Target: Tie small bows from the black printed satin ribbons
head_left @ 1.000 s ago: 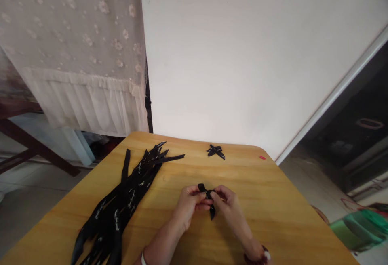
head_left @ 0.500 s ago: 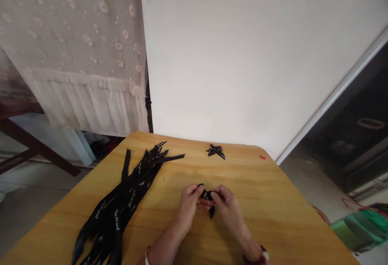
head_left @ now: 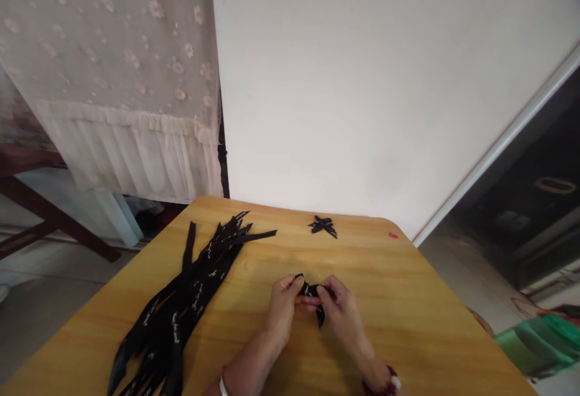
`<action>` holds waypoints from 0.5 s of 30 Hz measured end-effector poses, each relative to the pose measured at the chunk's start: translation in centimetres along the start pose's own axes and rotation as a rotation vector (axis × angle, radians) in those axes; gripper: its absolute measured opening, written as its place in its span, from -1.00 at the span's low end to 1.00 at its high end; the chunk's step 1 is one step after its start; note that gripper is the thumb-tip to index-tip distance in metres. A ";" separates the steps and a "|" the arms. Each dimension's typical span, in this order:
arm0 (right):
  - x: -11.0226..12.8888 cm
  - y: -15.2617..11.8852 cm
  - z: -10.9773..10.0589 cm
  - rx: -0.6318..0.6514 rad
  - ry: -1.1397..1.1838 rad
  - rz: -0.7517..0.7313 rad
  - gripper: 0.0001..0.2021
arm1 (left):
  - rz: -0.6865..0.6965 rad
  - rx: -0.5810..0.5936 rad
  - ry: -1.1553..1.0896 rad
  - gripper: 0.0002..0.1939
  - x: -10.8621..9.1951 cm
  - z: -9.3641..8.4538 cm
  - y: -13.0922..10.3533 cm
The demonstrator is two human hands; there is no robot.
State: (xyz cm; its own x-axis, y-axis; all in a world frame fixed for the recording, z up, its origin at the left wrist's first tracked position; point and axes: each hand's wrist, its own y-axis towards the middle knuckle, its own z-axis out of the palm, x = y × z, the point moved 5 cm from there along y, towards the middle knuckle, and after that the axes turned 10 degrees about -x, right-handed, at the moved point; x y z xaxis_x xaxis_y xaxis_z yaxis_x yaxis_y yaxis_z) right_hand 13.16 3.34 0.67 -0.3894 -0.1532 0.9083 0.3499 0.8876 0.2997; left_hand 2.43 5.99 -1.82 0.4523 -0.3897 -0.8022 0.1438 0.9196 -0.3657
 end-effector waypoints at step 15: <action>1.0 0.8 -0.9 0.038 0.098 0.110 -0.73 | -0.088 0.177 0.108 -0.77 0.2 0.3 -0.7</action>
State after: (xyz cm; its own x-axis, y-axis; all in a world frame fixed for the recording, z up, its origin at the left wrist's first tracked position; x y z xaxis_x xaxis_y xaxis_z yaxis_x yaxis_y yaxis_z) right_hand 13.77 3.50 2.11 -0.2645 -0.0944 0.9598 0.3529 0.9167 0.1874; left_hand 2.68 5.26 -1.55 0.3355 -0.4630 -0.8204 0.3353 0.8725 -0.3553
